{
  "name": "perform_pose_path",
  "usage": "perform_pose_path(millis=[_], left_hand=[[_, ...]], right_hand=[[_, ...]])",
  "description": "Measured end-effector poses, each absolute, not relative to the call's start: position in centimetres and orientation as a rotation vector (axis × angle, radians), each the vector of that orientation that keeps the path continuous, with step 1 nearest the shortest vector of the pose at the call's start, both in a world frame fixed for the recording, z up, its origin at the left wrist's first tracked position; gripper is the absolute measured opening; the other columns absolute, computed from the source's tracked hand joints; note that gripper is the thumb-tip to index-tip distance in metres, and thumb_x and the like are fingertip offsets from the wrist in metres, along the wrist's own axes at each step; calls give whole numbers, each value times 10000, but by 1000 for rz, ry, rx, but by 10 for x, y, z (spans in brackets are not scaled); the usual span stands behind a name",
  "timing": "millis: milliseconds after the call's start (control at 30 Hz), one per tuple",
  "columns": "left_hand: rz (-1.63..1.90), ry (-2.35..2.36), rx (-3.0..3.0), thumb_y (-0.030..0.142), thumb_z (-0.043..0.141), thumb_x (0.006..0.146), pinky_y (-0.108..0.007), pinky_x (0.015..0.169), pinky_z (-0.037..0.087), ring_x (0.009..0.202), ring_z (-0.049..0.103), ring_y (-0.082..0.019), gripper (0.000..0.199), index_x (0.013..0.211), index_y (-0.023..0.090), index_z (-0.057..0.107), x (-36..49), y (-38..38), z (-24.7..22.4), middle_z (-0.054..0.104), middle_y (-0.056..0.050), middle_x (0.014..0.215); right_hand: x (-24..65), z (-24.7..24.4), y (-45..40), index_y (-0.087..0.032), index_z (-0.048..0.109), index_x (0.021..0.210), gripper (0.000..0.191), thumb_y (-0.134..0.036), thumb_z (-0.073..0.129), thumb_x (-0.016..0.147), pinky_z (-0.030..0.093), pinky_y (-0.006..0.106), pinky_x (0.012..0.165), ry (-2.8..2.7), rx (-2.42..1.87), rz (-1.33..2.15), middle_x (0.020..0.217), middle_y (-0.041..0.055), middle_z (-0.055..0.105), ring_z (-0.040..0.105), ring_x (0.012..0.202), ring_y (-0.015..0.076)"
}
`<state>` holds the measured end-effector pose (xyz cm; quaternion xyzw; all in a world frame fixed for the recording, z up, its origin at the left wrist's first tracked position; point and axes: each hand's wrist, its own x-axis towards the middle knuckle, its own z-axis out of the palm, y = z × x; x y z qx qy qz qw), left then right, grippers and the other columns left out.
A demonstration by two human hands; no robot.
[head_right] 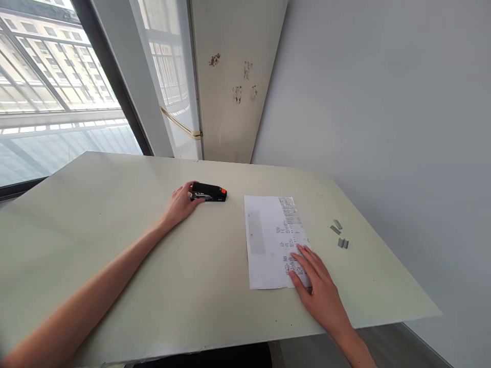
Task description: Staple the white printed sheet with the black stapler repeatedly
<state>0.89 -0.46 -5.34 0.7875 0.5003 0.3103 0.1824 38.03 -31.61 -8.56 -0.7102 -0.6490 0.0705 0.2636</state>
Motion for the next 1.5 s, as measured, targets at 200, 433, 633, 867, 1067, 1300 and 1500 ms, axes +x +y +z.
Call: perform_pose_path(millis=[200,433,633,867,1067,1300,1500], left_hand=[[934,1492,2124,370,719,890,-500,1083,401,1253,561,-370,549,1387,213,545,-13,39,-53,718,-123,1185],[1011,1501,1996,338,754,854,-499,1085,422,1251,581,-355,576,1386,218,569,-21,53,-61,738,-103,1186],[1144,1451,1847,447,718,863,-443,1046,492,1251,626,-304,572,1362,206,580,-22,47,-60,694,-118,1344],[1138,1320,1812,491,626,915,-412,1044,516,1234,651,-278,430,1264,241,663,-48,10,-53,690,-76,1386],[1001,1176,1980,562,723,867,-463,1159,431,1321,579,-316,452,1223,284,710,-76,-28,-45,694,-40,1372],[795,1021,2427,524,663,910,-516,1204,387,1376,548,-324,392,1192,256,704,-77,-39,-54,674,-77,1397],[739,992,2528,474,627,945,-505,1197,403,1402,536,-311,369,1238,256,681,-77,-42,-59,638,-80,1455]], right_hand=[[342,-78,-307,-391,566,1482,458,-439,593,1028,361,715,1248,-1930,-1779,175,1633,1,507,444,1531,355],[287,-74,-297,-374,550,1497,485,-381,622,1017,398,696,1235,-2110,-1643,184,1631,11,506,470,1512,360],[253,-72,-288,-364,610,1456,452,-397,642,1006,442,648,1219,-2118,-1622,149,1600,7,542,498,1491,360],[227,-69,-283,-379,608,1461,530,-526,700,960,491,658,1161,-2098,-1592,220,1576,41,549,475,1486,395],[191,-64,-283,-320,618,1451,534,-523,702,964,528,589,1141,-2068,-1525,309,1528,92,568,502,1443,363],[176,-64,-288,-345,602,1430,418,-444,617,1024,534,532,1137,-1947,-1477,493,1575,71,507,492,1462,321],[288,-76,-296,-275,572,1421,519,-564,580,990,400,620,1178,-1555,-1874,115,1569,146,471,441,1471,378]])
